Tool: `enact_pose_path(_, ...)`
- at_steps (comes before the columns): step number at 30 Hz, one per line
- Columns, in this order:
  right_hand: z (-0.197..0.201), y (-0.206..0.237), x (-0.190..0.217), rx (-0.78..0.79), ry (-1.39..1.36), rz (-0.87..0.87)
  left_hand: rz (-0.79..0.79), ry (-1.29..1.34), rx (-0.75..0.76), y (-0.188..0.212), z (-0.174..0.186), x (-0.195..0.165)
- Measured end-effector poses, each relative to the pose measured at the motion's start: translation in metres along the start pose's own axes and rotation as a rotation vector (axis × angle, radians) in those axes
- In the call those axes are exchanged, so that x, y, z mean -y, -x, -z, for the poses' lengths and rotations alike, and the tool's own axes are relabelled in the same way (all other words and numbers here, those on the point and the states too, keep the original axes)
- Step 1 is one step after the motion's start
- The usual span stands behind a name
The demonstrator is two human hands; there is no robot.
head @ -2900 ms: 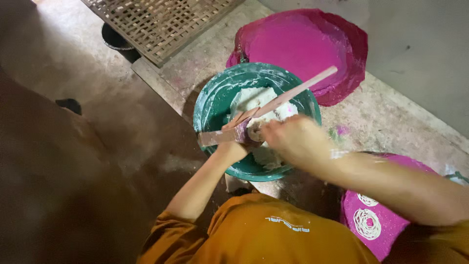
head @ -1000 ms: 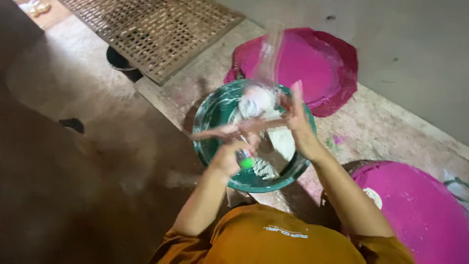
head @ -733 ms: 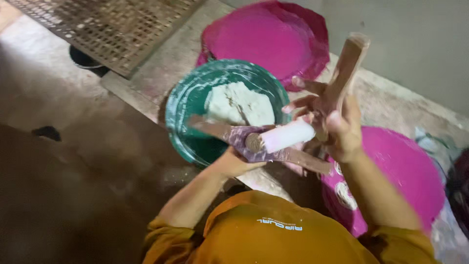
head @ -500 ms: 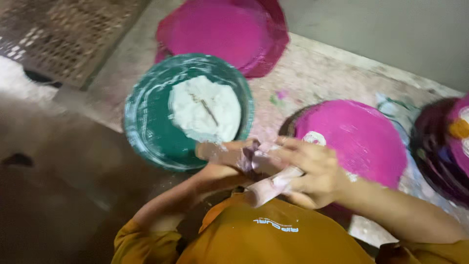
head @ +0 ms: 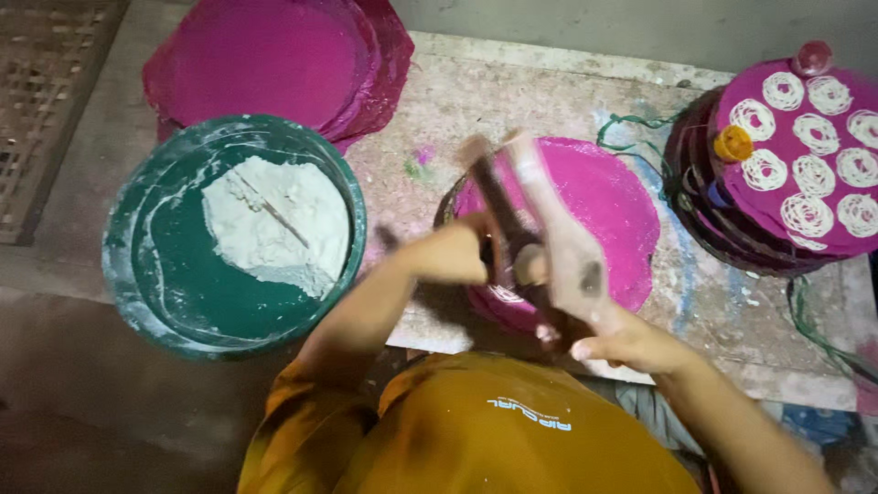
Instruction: The person repeatedly scoops dough from a green bowl, presses it through a handheld extruder to form spiral noodles onto a pink tray, and stacks the tray into a steamer. The person then retrieves a new tray and continues the process.
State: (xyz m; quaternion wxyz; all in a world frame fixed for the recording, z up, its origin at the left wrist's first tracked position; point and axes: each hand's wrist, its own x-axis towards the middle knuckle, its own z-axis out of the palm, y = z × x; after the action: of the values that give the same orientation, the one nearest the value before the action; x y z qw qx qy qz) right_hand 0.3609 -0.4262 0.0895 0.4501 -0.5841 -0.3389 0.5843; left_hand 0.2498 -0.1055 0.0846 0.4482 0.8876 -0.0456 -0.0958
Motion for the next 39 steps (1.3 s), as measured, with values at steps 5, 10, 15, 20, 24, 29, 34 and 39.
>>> enact_pose_path(5, 0.0, 0.053, -0.042, -0.455, -0.105, 0.26, 0.256, 0.597, -0.578, -0.08, 0.014, 0.101)
enact_pose_path(10, -0.01, 0.08, -0.041, -0.635, -0.418, 0.279, 0.358, 1.283, -0.452, -0.087, -0.029, 0.15)
enact_pose_path(15, -0.011, 0.076, -0.038, -0.549, -0.473, 0.42, 0.53, 0.893, -0.817, -0.039, -0.085, 0.12)
enact_pose_path(20, -0.002, 0.047, -0.036, -0.593, -0.337, 0.291, 0.286, 1.111, -0.911, 0.011, -0.147, 0.07)
enact_pose_path(24, 0.005, 0.021, -0.039, -0.533, -0.284, 0.267, 0.403, 1.342, -0.828, 0.033, -0.166, 0.052)
enact_pose_path(29, 0.033, 0.003, -0.039, -0.198, -0.228, 0.142, 0.1, 0.828, -1.093, 0.015, -0.101, 0.048)
enact_pose_path(34, 0.041, -0.014, -0.014, -0.073, 0.011, -0.292, -0.607, 1.648, -0.374, -0.02, -0.007, 0.028)
enact_pose_path(39, 0.056, -0.018, 0.044, 0.058, 0.123, -0.447, -0.77, 1.924, -0.236, -0.056, 0.002, 0.007)
